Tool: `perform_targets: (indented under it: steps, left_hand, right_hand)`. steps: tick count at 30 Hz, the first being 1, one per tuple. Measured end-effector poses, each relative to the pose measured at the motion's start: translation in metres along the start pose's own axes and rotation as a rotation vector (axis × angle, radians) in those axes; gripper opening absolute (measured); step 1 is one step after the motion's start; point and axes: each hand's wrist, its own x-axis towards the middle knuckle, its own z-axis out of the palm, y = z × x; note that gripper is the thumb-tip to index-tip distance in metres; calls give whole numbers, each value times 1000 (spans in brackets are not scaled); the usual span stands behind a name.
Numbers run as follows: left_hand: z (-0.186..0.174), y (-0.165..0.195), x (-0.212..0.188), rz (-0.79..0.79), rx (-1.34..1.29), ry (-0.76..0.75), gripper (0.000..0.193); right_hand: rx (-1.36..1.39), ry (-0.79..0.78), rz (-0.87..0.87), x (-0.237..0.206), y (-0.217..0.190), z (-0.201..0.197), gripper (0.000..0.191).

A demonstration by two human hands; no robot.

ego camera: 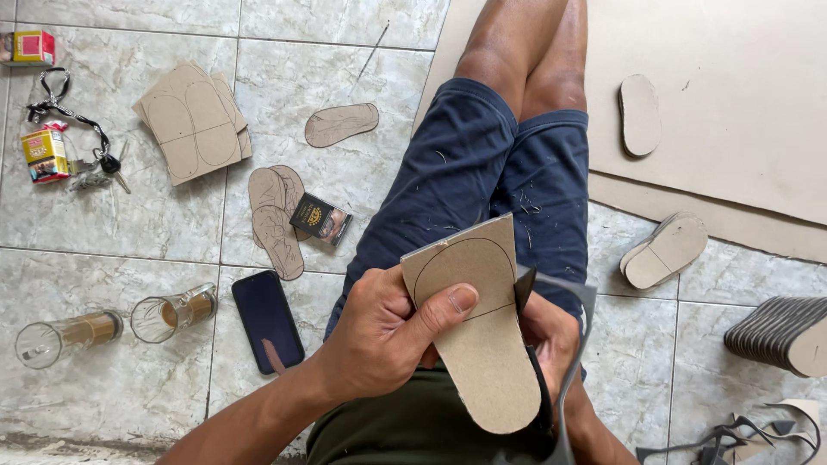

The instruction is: The person lies on a tiled floor and cuts sandal sole/insole shapes from sheets of gray and tan material using scissors, following drawn outlines. They trace around cardboard patterns, cut out each sole one at a time, trim the edges, and set finished pieces onto a growing stack beside them.

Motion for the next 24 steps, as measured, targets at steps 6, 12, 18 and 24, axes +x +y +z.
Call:
perform_targets:
  steps: [6,12,18,24]
  left_hand:
    - [-9,-4,0,-21,-105,-30,27]
    - [-9,-3,0,-50,-86,-115,27]
    - [-17,-6,3,-88,-153,-142,27]
    - [-19,3,7,-50,-3,-218,28]
  right_hand:
    - [-22,-40,-9,-1,10,-6,43]
    - [30,-106,-1,3,2,-8,39]
    - [-88,-89,121,6,-11,-7,43]
    - [-42,-118,97,8,-19,-7,41]
